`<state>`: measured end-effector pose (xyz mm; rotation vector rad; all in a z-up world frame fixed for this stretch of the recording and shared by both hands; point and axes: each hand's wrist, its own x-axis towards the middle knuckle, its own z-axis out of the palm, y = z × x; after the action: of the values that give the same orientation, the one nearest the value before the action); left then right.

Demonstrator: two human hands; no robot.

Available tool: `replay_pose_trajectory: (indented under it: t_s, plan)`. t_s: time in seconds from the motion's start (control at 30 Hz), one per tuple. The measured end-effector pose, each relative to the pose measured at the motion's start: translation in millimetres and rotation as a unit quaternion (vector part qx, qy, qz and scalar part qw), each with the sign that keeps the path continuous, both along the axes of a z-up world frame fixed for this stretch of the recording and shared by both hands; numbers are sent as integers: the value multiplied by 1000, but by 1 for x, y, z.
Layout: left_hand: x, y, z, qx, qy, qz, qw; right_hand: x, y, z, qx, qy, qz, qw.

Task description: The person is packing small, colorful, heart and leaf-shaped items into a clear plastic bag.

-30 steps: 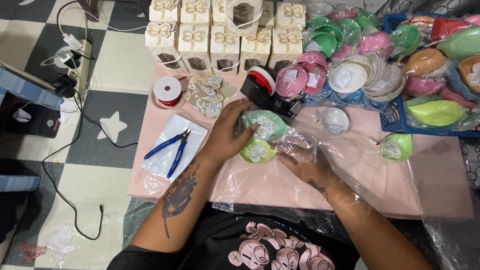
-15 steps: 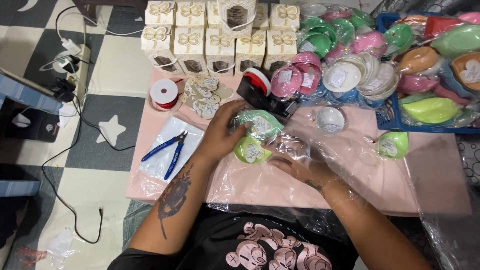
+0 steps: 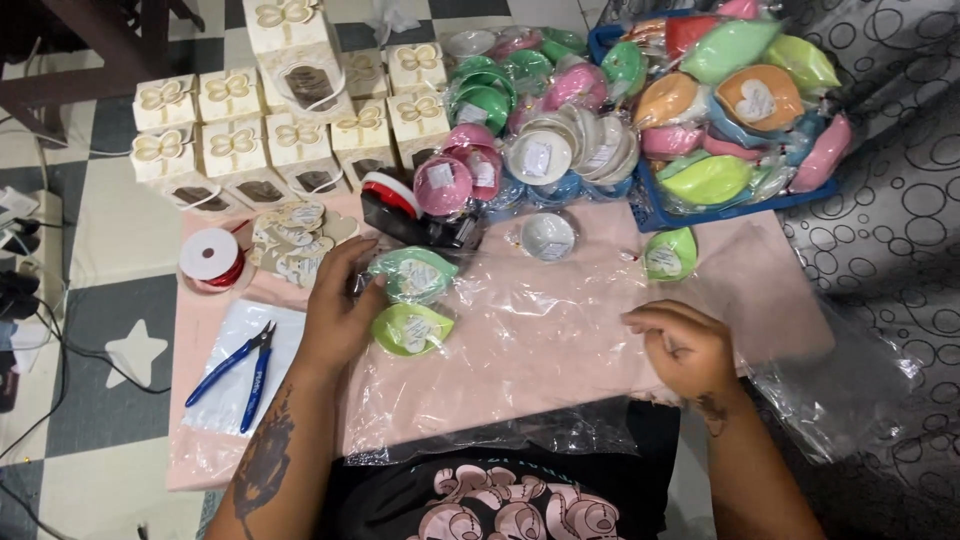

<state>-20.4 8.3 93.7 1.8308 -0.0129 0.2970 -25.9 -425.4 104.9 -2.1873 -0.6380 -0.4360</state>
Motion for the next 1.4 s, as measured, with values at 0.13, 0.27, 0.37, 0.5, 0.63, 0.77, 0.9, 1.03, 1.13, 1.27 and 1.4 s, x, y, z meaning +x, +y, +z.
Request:
replay_pose_trajectory:
  t_s: [0.13,0.27,0.37,0.5,0.63,0.77,0.9,1.03,1.13,1.27,1.4]
  plan:
    - [1,-1,-6,-16,-1,-3,1000,19,-41,-4,-18,-112,-121,986]
    - [2,-1,-9,-21,-9,-5,1000,32,-52,-11,-235,-163,-224,932]
    - [3,2,-14,-12,-18,-8,1000,39,-50,-27,-297,-133,-253,911]
    - [3,4,-19,-8,-32,-12,999,46,-41,-37,-280,-121,-228,925]
    - [3,3,-18,-17,-32,-18,999,41,-26,-15,-228,-96,-180,952]
    - [2,1,-14,-24,-28,-14,999,38,-34,-4,-270,-2,-175,947]
    - [2,2,-12,-21,-16,-11,1000,41,-30,15,-300,112,-154,935]
    - [2,2,-14,-42,-18,-8,999,59,-40,-14,-332,104,-169,922]
    - [2,4,-16,-9,-15,-6,1000,59,-31,-9,-323,137,-173,921]
    - [2,2,-13,-20,-19,-9,1000,48,-26,2,-247,147,-182,940]
    - [2,3,-17,-11,-28,-8,1000,27,-27,34,-167,150,-190,956]
